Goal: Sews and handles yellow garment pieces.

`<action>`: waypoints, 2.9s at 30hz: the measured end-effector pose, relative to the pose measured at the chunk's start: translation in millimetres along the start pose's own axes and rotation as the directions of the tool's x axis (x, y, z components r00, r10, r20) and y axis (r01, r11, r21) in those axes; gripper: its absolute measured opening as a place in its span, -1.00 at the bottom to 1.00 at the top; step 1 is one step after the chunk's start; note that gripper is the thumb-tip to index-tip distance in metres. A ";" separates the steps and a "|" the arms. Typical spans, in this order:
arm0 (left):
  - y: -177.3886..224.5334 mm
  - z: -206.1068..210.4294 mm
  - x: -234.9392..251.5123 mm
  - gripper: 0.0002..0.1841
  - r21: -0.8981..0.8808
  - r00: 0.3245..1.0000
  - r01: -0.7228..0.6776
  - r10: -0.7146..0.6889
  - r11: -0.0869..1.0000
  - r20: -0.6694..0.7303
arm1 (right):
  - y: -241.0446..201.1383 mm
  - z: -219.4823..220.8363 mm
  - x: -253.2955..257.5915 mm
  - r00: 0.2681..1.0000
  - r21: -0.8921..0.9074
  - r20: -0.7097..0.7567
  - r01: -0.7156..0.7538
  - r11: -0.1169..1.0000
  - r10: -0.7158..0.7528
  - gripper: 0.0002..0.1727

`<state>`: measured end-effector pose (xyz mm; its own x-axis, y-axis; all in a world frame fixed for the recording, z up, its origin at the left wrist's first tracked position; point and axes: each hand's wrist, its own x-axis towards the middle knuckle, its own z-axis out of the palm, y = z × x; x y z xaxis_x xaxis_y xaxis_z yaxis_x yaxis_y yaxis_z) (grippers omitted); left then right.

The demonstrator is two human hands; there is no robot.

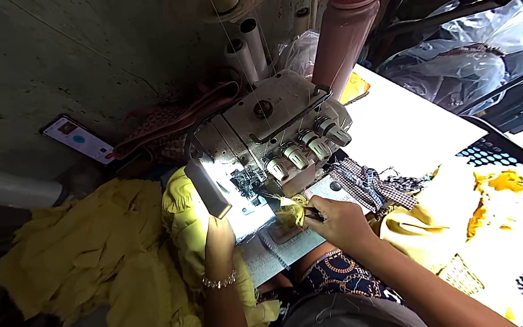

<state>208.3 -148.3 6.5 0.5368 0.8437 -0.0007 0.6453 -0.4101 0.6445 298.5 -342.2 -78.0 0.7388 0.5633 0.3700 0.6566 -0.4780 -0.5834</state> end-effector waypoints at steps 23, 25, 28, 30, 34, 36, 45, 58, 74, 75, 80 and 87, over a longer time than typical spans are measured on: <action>-23.3 -45.0 -16.0 -0.43 -0.219 0.973 0.111 -0.150 0.969 -0.173 | -28.0 -59.2 11.4 0.952 -0.139 0.292 -0.050 0.989 0.089 -0.61; -22.0 -50.3 -24.6 -0.42 -0.286 0.967 0.095 -0.156 0.954 -0.200 | -42.6 -62.8 11.8 0.984 -0.125 0.165 0.094 0.988 -0.073 -0.60; -24.6 -51.4 -34.7 -0.44 -0.377 0.949 -0.002 -0.116 0.926 -0.292 | -74.0 -57.9 18.9 0.975 -0.096 0.048 0.222 0.970 -0.218 -0.61; -29.7 -48.7 -38.4 -0.45 -0.432 0.937 -0.092 -0.068 0.897 -0.342 | -97.2 -41.4 27.4 0.958 -0.079 0.020 0.285 0.955 -0.285 -0.72; -30.5 -47.7 -42.1 -0.47 -0.503 0.928 -0.171 -0.034 0.847 -0.371 | -127.2 11.5 51.5 0.954 -0.122 0.056 0.299 0.946 -0.294 -0.61; -31.9 -49.0 -43.5 -0.48 -0.542 0.934 -0.206 -0.002 0.814 -0.358 | -134.5 21.3 63.2 0.957 -0.139 0.165 0.263 0.955 -0.239 -0.51; -75.6 -37.9 -70.8 -0.60 -0.604 0.900 -0.397 0.167 0.691 -0.402 | -155.4 -16.5 58.2 0.939 0.199 0.227 0.215 0.956 -0.258 -0.69; -100.2 -29.2 -81.8 -0.72 -0.490 0.809 -0.537 0.254 0.687 -0.530 | -202.5 20.2 106.0 0.780 0.361 0.559 0.076 0.930 -0.281 -0.73; -80.8 -59.2 -75.2 -0.63 -0.759 0.948 -0.199 -0.075 0.620 -0.309 | -156.9 13.3 10.0 0.856 0.187 0.085 0.490 0.852 -0.511 -0.89; -80.8 -58.5 -74.1 -0.64 -0.756 0.946 -0.205 -0.071 0.622 -0.316 | -157.6 11.2 9.1 0.857 0.187 0.097 0.484 0.855 -0.507 -0.89; -79.5 -55.7 -75.3 -0.63 -0.736 0.950 -0.185 -0.074 0.652 -0.305 | -158.9 3.4 9.4 0.853 0.156 0.139 0.483 0.862 -0.503 -0.88; -69.8 -60.9 -81.6 -0.55 -0.685 0.987 -0.068 -0.051 0.726 -0.152 | -152.7 15.1 12.0 0.896 0.203 0.182 0.369 0.907 -0.405 -0.88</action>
<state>86.4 -167.5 8.2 0.4140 0.9065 0.0827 0.0598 -0.1177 0.9912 204.8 -252.3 4.6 0.3684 0.8212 0.4359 0.8372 -0.0891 -0.5397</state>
